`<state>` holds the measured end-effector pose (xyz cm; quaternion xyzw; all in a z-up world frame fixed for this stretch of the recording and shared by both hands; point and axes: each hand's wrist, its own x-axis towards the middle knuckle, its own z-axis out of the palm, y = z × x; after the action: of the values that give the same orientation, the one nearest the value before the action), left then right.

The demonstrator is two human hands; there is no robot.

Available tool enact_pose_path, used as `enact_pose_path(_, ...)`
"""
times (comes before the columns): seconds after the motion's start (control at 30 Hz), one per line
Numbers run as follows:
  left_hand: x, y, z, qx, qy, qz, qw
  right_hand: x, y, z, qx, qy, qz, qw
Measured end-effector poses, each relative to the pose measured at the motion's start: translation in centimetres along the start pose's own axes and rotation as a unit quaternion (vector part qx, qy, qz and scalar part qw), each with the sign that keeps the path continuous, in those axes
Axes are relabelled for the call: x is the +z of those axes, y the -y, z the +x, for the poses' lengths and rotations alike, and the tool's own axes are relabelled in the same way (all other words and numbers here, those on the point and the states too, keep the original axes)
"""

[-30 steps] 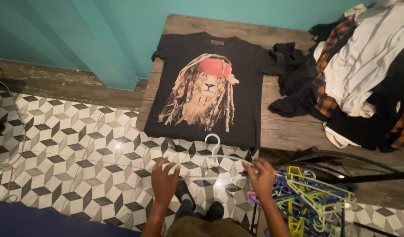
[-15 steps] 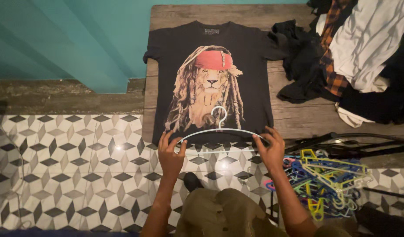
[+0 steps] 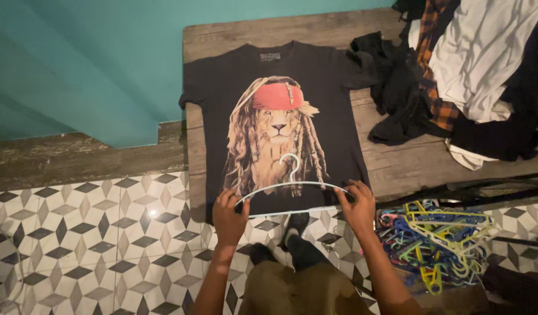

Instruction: The person smooths two black t-shirts on a wooden table, then places each on a plastic hanger and hangs them on a nearby clothing rack.

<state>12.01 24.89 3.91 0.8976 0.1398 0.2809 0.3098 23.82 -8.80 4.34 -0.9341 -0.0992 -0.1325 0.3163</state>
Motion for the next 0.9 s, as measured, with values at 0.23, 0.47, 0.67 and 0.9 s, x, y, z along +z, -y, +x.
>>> enact_pose_path(0.23,2.7,1.3,3.3,0.008,-0.007,0.027,1.000,4.0,-3.0,4.3,-0.019,0.028,-0.059,0.998)
enact_pose_path(0.47,7.2,2.5,7.9,-0.002,-0.001,0.094,0.996,6.8,-3.9,10.2,-0.037,0.004,-0.100,0.994)
enact_pose_path(0.67,10.5,3.4,10.8,-0.004,0.020,0.062,0.998,8.1,-3.7,14.1,0.003,0.043,-0.070,0.997)
enact_pose_path(0.9,9.7,4.4,11.0,0.013,0.082,0.061,0.995,8.5,-2.3,14.5,-0.060,0.005,-0.138,0.989)
